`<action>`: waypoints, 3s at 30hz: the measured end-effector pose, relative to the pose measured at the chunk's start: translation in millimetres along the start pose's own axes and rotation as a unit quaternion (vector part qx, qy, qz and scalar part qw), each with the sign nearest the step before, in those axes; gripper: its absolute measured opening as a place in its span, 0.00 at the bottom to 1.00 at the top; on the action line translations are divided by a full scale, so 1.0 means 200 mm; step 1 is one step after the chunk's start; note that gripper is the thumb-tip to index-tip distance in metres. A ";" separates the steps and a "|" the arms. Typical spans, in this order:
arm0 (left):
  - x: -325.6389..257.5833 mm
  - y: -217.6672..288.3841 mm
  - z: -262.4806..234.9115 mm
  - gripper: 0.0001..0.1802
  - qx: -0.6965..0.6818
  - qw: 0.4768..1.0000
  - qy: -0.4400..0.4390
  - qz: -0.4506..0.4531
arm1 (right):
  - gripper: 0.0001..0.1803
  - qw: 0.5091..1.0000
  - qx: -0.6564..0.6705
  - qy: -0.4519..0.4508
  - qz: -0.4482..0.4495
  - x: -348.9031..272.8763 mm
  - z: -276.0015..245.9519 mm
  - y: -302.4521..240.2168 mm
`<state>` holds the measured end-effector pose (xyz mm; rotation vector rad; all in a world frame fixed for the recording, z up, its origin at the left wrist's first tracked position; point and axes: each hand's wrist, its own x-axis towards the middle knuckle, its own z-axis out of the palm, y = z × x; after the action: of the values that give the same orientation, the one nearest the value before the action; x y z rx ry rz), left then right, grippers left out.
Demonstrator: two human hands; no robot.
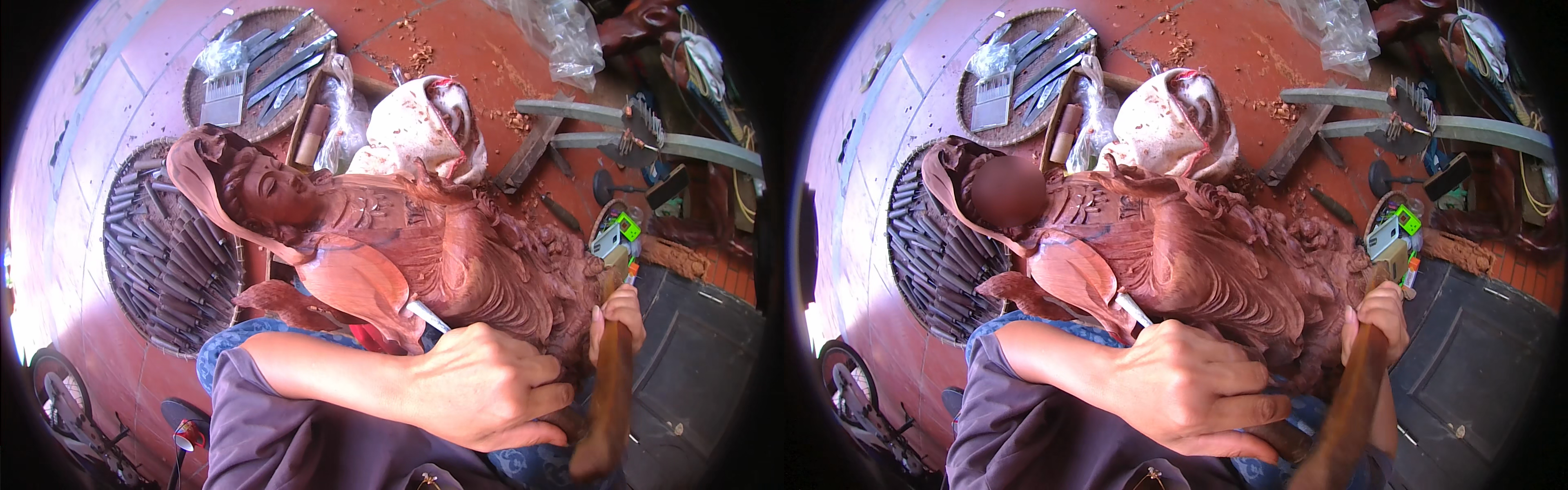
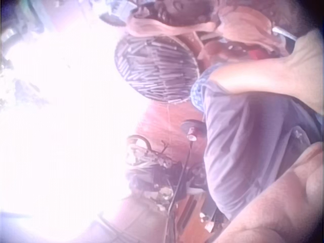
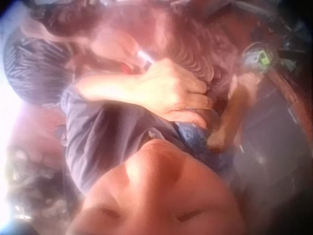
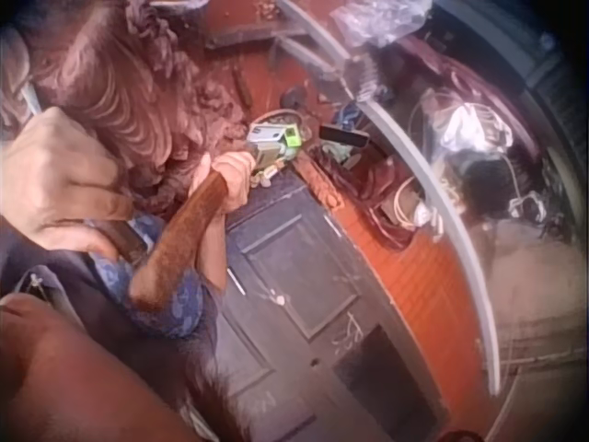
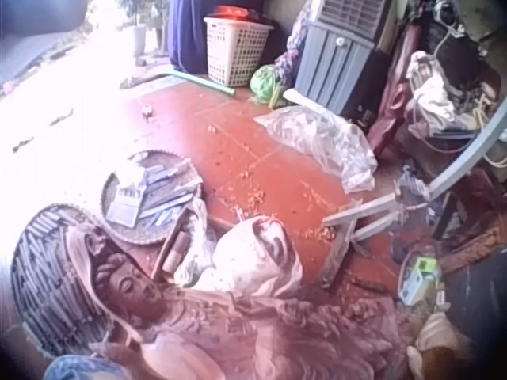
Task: The person carves a wooden statue of a reclining figure using a chisel and mallet. They repeatedly strike the chisel to shape the wood, occasionally switching chisels from a nearby tray and brushing away wood shavings.
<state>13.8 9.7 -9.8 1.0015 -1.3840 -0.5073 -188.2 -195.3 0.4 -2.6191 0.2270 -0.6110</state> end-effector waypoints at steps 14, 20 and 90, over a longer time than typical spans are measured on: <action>0.02 0.07 0.09 0.22 0.051 0.998 0.019 0.013 | 0.16 0.995 0.092 -0.024 -0.008 0.06 -0.03 -0.11; 0.01 0.04 0.09 0.22 0.051 0.998 0.023 -0.022 | 0.16 0.995 0.095 -0.029 -0.006 0.06 0.01 -0.12; -0.31 0.03 -0.05 0.22 -0.041 0.967 -0.018 0.250 | 0.17 0.994 -0.041 -0.082 -0.067 0.11 -0.03 -0.37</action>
<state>10.2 65.4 -38.1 0.5458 -1.5678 -0.2009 -167.4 -137.1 46.0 -2.7627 0.0275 -0.4355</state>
